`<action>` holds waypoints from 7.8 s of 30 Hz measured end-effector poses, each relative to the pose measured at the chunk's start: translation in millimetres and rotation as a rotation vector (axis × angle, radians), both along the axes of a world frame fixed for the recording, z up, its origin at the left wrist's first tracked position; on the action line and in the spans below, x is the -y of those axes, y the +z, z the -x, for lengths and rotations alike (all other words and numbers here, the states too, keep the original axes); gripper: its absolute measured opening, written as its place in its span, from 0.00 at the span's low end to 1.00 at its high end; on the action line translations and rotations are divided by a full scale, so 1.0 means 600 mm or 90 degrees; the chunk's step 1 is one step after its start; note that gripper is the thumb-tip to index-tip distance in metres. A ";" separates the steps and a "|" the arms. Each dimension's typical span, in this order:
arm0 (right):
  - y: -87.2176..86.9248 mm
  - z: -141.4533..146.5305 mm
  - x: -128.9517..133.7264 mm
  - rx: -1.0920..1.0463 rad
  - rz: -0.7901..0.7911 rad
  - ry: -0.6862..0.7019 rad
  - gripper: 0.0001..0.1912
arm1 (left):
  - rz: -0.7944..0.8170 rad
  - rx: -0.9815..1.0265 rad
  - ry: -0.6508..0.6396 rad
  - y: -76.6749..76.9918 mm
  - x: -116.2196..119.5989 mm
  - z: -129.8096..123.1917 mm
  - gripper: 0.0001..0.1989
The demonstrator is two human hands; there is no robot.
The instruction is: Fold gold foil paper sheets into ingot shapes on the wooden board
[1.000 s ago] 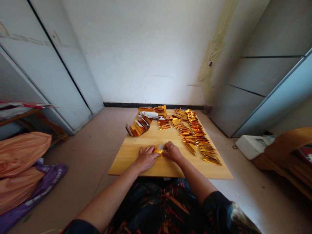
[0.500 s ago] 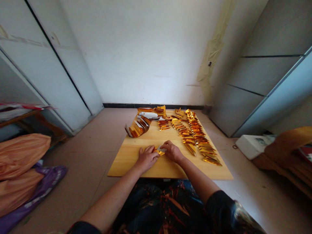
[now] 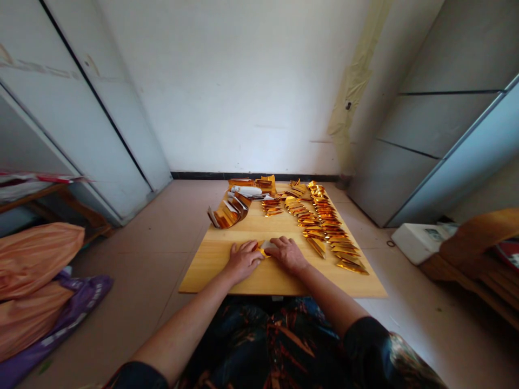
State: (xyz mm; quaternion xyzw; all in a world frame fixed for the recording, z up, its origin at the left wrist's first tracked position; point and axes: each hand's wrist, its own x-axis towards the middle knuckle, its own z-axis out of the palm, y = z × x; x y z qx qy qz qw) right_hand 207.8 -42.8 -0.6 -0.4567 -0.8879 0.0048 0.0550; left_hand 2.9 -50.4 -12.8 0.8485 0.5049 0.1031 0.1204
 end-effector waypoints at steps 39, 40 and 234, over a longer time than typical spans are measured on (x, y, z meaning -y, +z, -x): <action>-0.035 0.016 0.007 -0.234 0.019 0.082 0.08 | -0.109 0.096 0.044 -0.008 0.010 -0.005 0.06; -0.034 0.018 0.006 -0.248 0.030 0.102 0.09 | -0.101 0.096 0.043 -0.008 0.010 -0.004 0.06; 0.018 0.021 -0.003 0.104 -0.035 0.005 0.13 | -0.041 -0.064 -0.257 0.039 -0.078 0.006 0.05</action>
